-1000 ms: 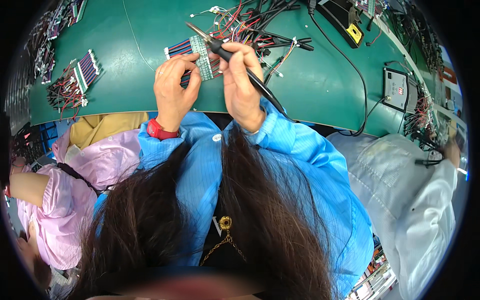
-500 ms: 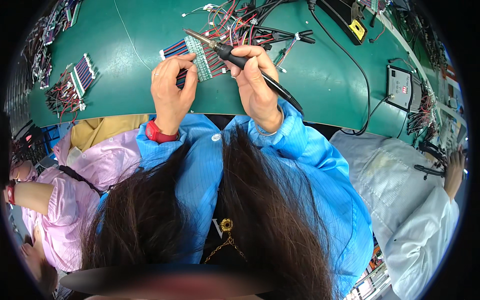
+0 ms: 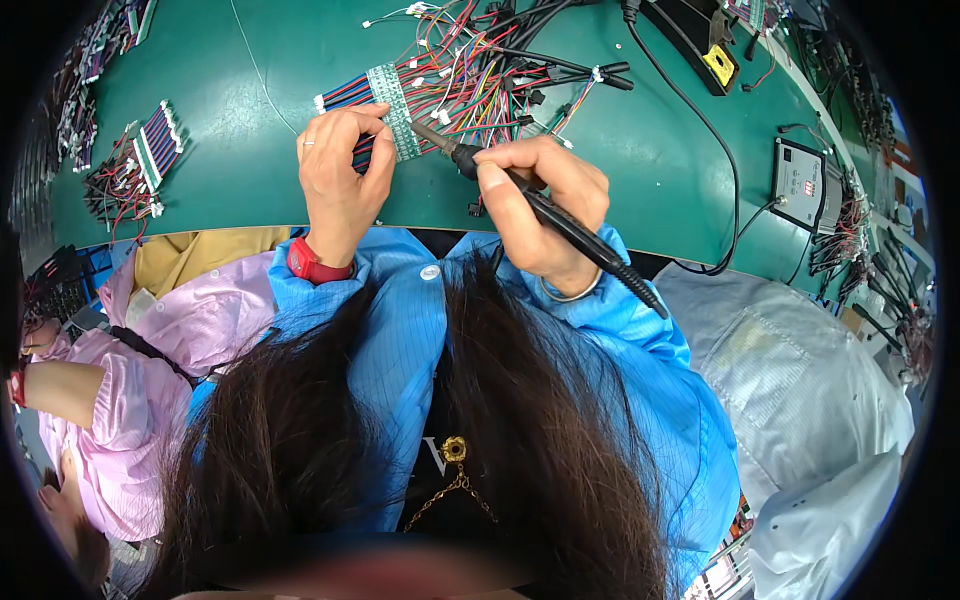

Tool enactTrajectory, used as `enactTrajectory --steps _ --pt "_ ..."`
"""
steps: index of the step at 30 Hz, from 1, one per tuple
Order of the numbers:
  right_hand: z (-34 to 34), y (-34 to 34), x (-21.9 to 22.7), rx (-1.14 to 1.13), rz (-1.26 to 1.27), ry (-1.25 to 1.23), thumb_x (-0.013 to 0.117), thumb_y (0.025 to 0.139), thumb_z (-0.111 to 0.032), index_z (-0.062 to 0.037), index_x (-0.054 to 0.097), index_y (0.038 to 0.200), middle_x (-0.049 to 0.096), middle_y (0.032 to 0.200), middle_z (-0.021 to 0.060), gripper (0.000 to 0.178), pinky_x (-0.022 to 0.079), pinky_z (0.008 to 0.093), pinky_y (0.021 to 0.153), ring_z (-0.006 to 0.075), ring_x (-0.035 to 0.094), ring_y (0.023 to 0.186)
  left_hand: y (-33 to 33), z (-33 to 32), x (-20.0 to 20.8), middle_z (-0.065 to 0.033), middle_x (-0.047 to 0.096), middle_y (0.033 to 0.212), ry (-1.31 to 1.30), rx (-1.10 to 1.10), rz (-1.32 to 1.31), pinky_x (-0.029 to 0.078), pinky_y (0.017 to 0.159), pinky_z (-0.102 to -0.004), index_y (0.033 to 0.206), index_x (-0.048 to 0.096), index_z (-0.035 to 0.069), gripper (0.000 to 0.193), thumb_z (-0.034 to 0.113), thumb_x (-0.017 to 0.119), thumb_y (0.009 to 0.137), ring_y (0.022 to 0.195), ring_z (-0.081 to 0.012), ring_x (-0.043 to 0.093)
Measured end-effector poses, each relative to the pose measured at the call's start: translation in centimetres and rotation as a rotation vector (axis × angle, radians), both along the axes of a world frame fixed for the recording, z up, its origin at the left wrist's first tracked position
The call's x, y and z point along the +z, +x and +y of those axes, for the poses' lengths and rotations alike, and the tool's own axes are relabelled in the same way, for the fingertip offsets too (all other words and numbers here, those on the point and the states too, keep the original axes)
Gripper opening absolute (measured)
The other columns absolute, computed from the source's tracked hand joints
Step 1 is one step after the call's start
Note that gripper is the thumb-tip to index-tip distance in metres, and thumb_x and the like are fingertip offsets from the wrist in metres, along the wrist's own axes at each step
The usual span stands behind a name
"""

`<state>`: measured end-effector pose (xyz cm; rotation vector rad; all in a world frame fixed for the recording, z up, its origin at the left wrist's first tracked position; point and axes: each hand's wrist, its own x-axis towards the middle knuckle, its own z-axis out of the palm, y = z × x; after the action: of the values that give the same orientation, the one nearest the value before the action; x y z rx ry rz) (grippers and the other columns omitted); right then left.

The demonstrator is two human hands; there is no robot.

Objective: Soldering wires to a printed circuit board at a manual assembly station.

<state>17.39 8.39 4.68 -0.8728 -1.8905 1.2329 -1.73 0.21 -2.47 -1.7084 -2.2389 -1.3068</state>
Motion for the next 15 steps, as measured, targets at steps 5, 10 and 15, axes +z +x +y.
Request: enactTrajectory --steps 5,10,15 --pt "0.1 -1.3 -1.1 -0.029 -0.046 0.094 0.069 0.081 -0.002 0.003 0.07 0.085 0.064 0.064 0.0073 0.007 0.043 0.0262 0.05 0.0122 0.056 0.051 0.0 0.1 0.1 -0.0009 0.071 0.1 -0.036 -0.003 -0.014 0.041 0.086 -0.0378 0.086 0.061 0.009 0.009 0.006 0.068 0.081 0.094 -0.0229 0.062" --pt "-0.2 -1.8 -1.4 -0.025 -0.049 0.1 0.07 0.08 -0.001 0.0031 0.07 0.086 0.064 0.063 0.007 0.007 0.043 0.0262 0.05 0.0118 0.058 0.052 0.0 -0.1 0.4 -0.0005 0.071 0.099 -0.03 0.012 -0.005 0.041 0.085 -0.0375 0.086 0.061 0.009 0.011 0.005 0.069 0.08 0.093 -0.0229 0.062" --pt "-0.5 -1.8 -2.2 -0.016 -0.07 0.136 0.07 0.081 0.0 0.0028 0.069 0.086 0.064 0.062 0.0067 0.006 0.043 0.0263 0.049 0.0117 0.058 0.052 0.4 -0.4 -0.8 -0.0001 0.071 0.099 -0.028 0.012 -0.016 0.041 0.084 -0.0372 0.086 0.06 0.009 0.012 0.004 0.069 0.08 0.093 -0.0225 0.062"
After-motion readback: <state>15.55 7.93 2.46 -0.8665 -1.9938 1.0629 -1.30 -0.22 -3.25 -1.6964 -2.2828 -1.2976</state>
